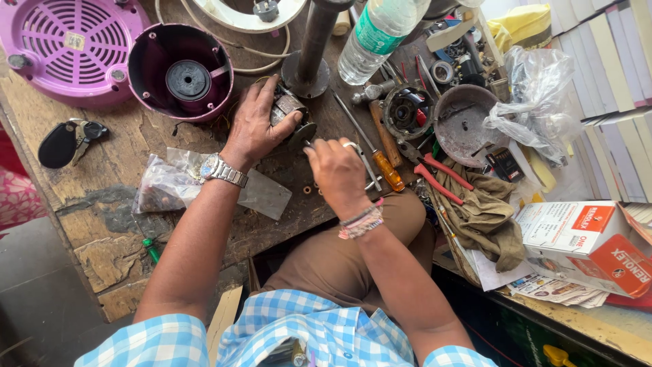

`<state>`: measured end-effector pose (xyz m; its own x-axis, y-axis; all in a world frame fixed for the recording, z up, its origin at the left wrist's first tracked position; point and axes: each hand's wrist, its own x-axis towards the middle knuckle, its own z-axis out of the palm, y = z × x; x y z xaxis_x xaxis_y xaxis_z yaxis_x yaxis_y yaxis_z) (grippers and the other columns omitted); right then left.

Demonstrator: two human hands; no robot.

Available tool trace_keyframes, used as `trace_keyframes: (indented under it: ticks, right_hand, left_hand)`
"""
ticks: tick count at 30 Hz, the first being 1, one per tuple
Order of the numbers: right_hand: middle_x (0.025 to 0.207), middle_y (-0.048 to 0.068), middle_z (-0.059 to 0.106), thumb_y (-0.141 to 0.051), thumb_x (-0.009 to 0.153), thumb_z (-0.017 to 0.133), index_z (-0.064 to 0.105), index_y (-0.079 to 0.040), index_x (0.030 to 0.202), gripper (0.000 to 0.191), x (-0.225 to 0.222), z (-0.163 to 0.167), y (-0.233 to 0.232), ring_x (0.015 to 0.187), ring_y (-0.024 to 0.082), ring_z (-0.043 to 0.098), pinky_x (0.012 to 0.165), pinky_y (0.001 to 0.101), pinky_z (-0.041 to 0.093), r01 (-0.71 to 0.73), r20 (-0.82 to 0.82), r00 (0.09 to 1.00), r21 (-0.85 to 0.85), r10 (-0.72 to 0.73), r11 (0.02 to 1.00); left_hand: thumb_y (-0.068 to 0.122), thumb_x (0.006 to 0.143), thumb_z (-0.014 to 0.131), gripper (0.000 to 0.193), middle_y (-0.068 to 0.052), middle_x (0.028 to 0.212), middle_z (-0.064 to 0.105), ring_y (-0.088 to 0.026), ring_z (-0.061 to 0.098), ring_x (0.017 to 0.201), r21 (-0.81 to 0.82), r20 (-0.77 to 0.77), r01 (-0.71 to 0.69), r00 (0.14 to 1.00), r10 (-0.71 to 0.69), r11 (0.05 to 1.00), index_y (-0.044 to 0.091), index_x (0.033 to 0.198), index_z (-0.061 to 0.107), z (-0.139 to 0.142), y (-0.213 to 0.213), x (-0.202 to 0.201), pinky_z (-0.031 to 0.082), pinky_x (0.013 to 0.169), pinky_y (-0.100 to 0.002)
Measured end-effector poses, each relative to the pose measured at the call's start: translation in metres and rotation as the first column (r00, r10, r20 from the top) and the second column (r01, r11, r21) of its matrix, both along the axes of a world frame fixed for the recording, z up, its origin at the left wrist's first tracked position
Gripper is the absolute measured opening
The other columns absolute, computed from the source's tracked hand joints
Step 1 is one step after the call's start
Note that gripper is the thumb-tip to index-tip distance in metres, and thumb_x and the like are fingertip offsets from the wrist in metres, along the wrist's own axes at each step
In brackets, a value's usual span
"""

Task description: The person sits at a cluttered workbench and uses a screwdriver to remove and install small copper rings on a motor component. They repeatedly pick up rings, align them on the shaft, and tighten or adjust the assembly with the screwdriver.

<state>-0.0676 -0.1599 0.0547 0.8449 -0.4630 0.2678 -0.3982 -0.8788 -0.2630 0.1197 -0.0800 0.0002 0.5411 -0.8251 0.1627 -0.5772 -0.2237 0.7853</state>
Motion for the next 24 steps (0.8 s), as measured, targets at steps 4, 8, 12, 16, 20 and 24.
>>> trace_keyframes:
  ticks: [4, 8, 12, 16, 20, 24]
  right_hand:
    - [0.081, 0.011, 0.068, -0.026, 0.097, 0.072, 0.069, -0.008, 0.089, 0.02, -0.013, -0.002, -0.002, 0.081, 0.033, 0.066, 0.077, 0.0422, 0.054, -0.024, 0.032, 0.999, -0.018, 0.025, 1.0]
    - [0.087, 0.008, 0.077, -0.034, 0.1, 0.066, 0.08, -0.009, 0.099, 0.028, -0.057, -0.006, -0.019, 0.081, 0.027, 0.072, 0.074, 0.0388, 0.054, 0.121, -0.011, 0.992, 0.42, -0.128, 0.899]
    - [0.097, 0.016, 0.071, -0.036, 0.11, 0.059, 0.073, 0.004, 0.124, 0.044, -0.087, -0.028, -0.052, 0.081, 0.025, 0.06, 0.066, 0.0331, 0.046, -0.112, 0.035, 0.918, 0.979, -0.395, -0.173]
    - [0.119, 0.02, 0.07, -0.048, 0.109, 0.049, 0.063, 0.003, 0.136, 0.059, -0.091, -0.043, -0.068, 0.106, 0.029, 0.069, 0.082, 0.0356, 0.057, -0.42, 0.159, 0.865, 0.747, -0.476, -0.514]
    - [0.127, 0.025, 0.067, -0.07, 0.1, 0.037, 0.062, 0.006, 0.133, 0.087, -0.076, -0.037, -0.064, 0.115, 0.034, 0.068, 0.095, 0.0407, 0.059, -0.46, 0.188, 0.847, 0.73, -0.498, -0.505]
    - [0.128, 0.027, 0.065, -0.068, 0.099, 0.043, 0.061, 0.007, 0.131, 0.083, -0.069, -0.025, -0.062, 0.116, 0.035, 0.068, 0.097, 0.0426, 0.059, -0.488, 0.208, 0.844, 0.681, -0.495, -0.546]
  left_hand:
    - [0.052, 0.094, 0.07, 0.087, -0.03, 0.146, 0.049, -0.044, 0.051, 0.134, -0.066, 0.005, 0.029, 1.0, -0.029, 0.997, -0.003, 0.155, 0.04, -0.001, 0.0, -0.002, 0.043, 0.111, -0.05]
    - [0.05, 0.094, 0.069, 0.086, -0.029, 0.146, 0.05, -0.045, 0.05, 0.132, -0.023, -0.005, 0.008, 1.0, -0.008, 1.0, -0.002, 0.155, 0.041, -0.001, 0.002, -0.002, 0.042, 0.11, -0.051]
    - [0.05, 0.094, 0.07, 0.085, -0.03, 0.144, 0.049, -0.045, 0.05, 0.133, 0.005, -0.011, 0.006, 1.0, -0.006, 1.0, -0.003, 0.154, 0.041, 0.001, 0.003, -0.001, 0.042, 0.111, -0.05]
    - [0.049, 0.096, 0.068, 0.082, -0.03, 0.147, 0.049, -0.044, 0.049, 0.135, -0.027, -0.003, 0.01, 1.0, -0.01, 1.0, -0.002, 0.154, 0.042, 0.002, 0.003, -0.001, 0.041, 0.112, -0.05]
    - [0.049, 0.097, 0.068, 0.083, -0.031, 0.15, 0.046, -0.045, 0.046, 0.137, -0.041, 0.051, 0.01, 0.999, -0.008, 0.999, -0.004, 0.155, 0.041, 0.003, 0.004, -0.001, 0.039, 0.113, -0.051]
    - [0.051, 0.096, 0.067, 0.083, -0.028, 0.148, 0.047, -0.043, 0.047, 0.136, 0.009, 0.016, -0.01, 1.0, 0.01, 1.0, -0.001, 0.154, 0.042, 0.002, 0.003, -0.001, 0.04, 0.113, -0.05]
